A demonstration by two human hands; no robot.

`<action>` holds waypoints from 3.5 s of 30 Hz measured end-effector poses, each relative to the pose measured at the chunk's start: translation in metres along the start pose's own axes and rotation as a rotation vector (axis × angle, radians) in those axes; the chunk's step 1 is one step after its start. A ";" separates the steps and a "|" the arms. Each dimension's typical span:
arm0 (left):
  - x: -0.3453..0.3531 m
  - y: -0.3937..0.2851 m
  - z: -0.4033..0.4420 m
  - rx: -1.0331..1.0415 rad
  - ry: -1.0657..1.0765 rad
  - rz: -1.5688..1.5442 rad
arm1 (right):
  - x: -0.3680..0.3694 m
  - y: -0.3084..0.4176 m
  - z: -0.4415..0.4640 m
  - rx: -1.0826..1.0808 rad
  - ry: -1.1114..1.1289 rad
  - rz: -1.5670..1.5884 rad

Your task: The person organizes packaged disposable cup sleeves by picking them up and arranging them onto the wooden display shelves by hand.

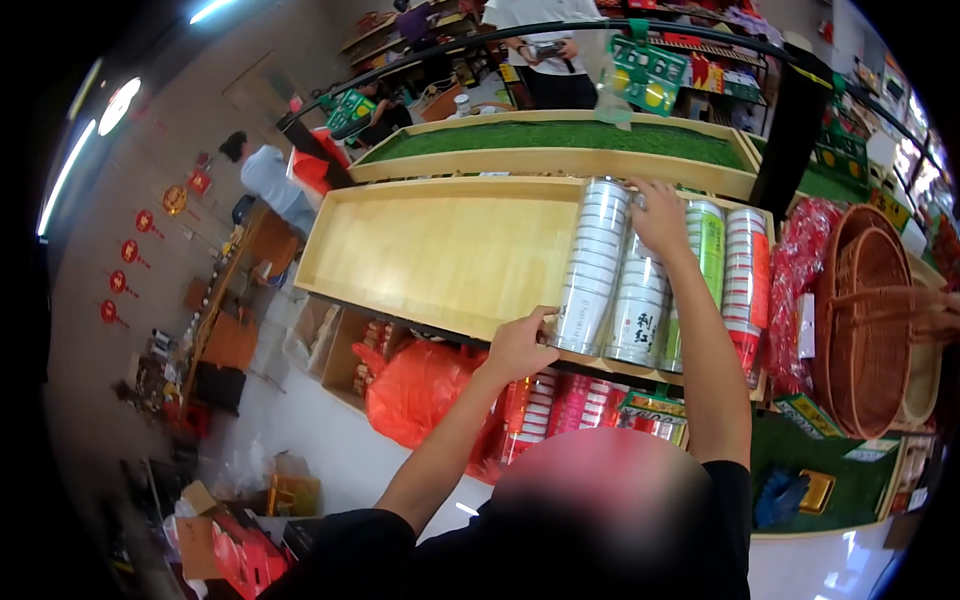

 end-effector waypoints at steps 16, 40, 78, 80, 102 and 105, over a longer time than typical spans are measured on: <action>0.001 -0.001 0.000 -0.009 0.021 0.080 | -0.010 0.005 0.003 -0.005 -0.065 0.153; -0.002 0.008 0.000 0.084 -0.077 -0.022 | -0.005 0.005 -0.001 0.004 -0.021 -0.008; -0.002 0.000 0.000 0.113 -0.103 0.031 | -0.005 0.009 -0.003 -0.044 0.014 -0.074; -0.003 0.000 0.000 0.116 -0.097 0.033 | -0.007 0.009 -0.003 -0.043 -0.002 -0.068; -0.001 0.000 -0.005 0.202 -0.206 0.015 | -0.011 0.011 -0.001 -0.037 -0.029 0.040; 0.001 0.003 -0.006 0.230 -0.249 0.052 | -0.012 0.012 -0.001 -0.034 -0.027 0.048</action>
Point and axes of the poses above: each hand's wrist, its own z-axis towards the middle knuckle, its own x-axis out of the palm, y = z × x, the point moved 5 cm from there along z, towards the middle knuckle, and after that the axes turned 7 degrees about -z, right-handed, at the moved point
